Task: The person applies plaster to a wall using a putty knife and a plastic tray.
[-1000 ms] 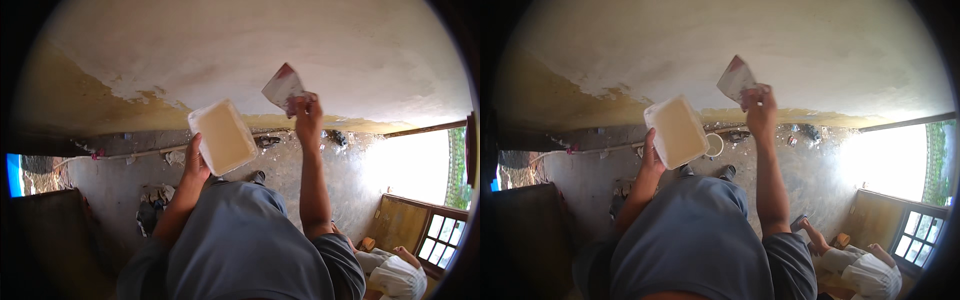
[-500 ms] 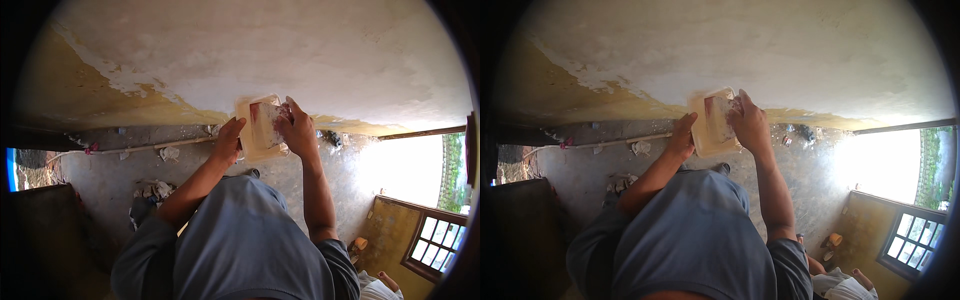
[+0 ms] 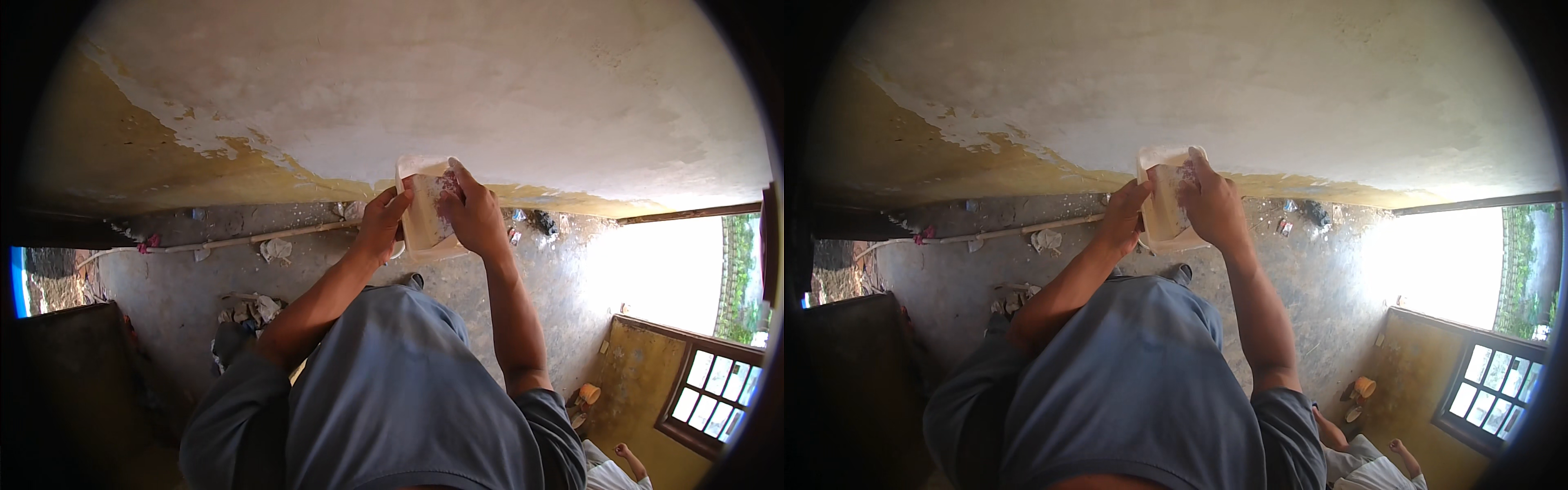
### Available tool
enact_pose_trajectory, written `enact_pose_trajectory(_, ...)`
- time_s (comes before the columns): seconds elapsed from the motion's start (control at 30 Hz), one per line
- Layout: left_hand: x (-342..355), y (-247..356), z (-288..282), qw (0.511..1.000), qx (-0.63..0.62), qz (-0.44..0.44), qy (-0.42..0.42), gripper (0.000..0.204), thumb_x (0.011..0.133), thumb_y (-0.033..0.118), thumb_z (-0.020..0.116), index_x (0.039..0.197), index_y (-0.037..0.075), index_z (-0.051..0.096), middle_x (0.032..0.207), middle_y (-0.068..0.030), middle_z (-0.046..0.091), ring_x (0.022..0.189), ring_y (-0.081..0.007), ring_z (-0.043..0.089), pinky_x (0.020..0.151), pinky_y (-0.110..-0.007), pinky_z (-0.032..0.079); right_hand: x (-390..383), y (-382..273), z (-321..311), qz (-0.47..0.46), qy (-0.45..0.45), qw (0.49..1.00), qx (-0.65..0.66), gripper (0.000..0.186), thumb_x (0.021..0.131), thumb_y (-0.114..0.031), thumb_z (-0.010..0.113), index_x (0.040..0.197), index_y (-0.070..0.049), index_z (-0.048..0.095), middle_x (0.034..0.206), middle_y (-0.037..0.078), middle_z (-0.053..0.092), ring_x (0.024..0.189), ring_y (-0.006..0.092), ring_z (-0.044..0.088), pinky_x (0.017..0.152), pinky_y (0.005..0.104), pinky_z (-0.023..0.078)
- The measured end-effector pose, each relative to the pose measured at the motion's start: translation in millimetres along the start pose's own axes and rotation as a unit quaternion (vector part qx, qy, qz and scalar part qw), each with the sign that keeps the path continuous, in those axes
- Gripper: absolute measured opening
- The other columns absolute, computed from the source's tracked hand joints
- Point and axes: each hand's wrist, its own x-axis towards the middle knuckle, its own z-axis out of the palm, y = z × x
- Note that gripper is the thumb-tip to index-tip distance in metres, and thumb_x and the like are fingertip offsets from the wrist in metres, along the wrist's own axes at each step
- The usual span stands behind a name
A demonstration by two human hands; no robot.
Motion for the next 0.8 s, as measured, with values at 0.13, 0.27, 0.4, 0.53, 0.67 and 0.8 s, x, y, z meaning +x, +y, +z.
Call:
enact_pose_trajectory(0.13, 0.7, -3.0, 0.8, 1.0, -0.003, -0.006, 0.012, 0.048, 0.093, 0.035, 0.067, 0.127, 0.003, 0.056, 0.106, -0.0074, 0.066, 0.089, -0.0158, 0.069, 0.074, -0.032, 0.061, 3.0, 6.2, 1.8, -0.031, 0.02, 0.999, -0.028, 0.049, 0.087, -0.011, 0.058, 0.133, 0.003, 0.052, 0.089, 0.017, 0.07, 0.079, 0.0232, 0.07, 0.075, 0.0346, 0.053)
enact_pose_trajectory(0.27, 3.3, -4.4, 3.7, 0.999, -0.03, 0.016, -0.003, 0.047, 0.094, 0.035, 0.065, 0.128, 0.003, 0.056, 0.105, -0.0075, 0.067, 0.088, -0.0156, 0.069, 0.074, -0.033, 0.061, 5.1, 4.8, -3.7, 0.058, -0.042, 0.994, 0.078, 0.052, 0.084, -0.01, 0.058, 0.134, 0.005, 0.05, 0.092, 0.023, 0.07, 0.089, 0.035, 0.07, 0.079, 0.0406, 0.053)
enact_pose_trajectory(0.4, 3.0, -2.9, 3.6, 1.0, -0.019, 0.007, 0.011, 0.045, 0.095, 0.034, 0.065, 0.126, 0.003, 0.057, 0.103, -0.006, 0.067, 0.085, -0.0137, 0.069, 0.071, -0.03, 0.061, 9.3, 17.0, 1.9, 0.075, -0.045, 0.972, 0.218, 0.047, 0.088, -0.006, 0.053, 0.133, 0.006, 0.05, 0.082, 0.017, 0.07, 0.076, 0.0197, 0.068, 0.067, 0.0318, 0.053)
enact_pose_trajectory(0.53, 6.8, -7.3, -14.7, 0.999, -0.03, 0.026, 0.016, 0.048, 0.094, 0.036, 0.065, 0.126, 0.002, 0.055, 0.107, -0.0074, 0.066, 0.092, -0.0162, 0.068, 0.078, -0.032, 0.059, 9.0, 16.1, -11.7, 0.161, -0.041, 0.954, 0.249, 0.045, 0.092, -0.005, 0.054, 0.136, 0.004, 0.049, 0.084, 0.013, 0.07, 0.075, 0.0125, 0.065, 0.061, 0.0259, 0.051)
enact_pose_trajectory(0.67, 9.0, -3.1, -25.2, 0.999, -0.03, 0.034, 0.026, 0.055, 0.092, 0.037, 0.065, 0.13, 0.0, 0.051, 0.118, -0.0122, 0.063, 0.108, -0.0226, 0.064, 0.094, -0.04, 0.054, 3.4, 55.4, -22.9, 0.132, 0.003, 0.906, 0.403, 0.041, 0.096, -0.005, 0.057, 0.136, 0.002, 0.049, 0.091, 0.012, 0.069, 0.07, 0.0139, 0.063, 0.056, 0.026, 0.049)
enact_pose_trajectory(0.8, 8.7, 2.8, -34.3, 0.996, -0.071, 0.055, 0.018, 0.064, 0.09, 0.04, 0.066, 0.136, 0.0, 0.046, 0.128, -0.0152, 0.059, 0.116, -0.0275, 0.06, 0.101, -0.044, 0.049, 2.9, 104.6, -25.2, 0.14, 0.081, 0.827, 0.539, 0.027, 0.097, -0.01, 0.059, 0.123, -0.002, 0.056, 0.087, 0.009, 0.065, 0.064, 0.0145, 0.059, 0.051, 0.0283, 0.048)
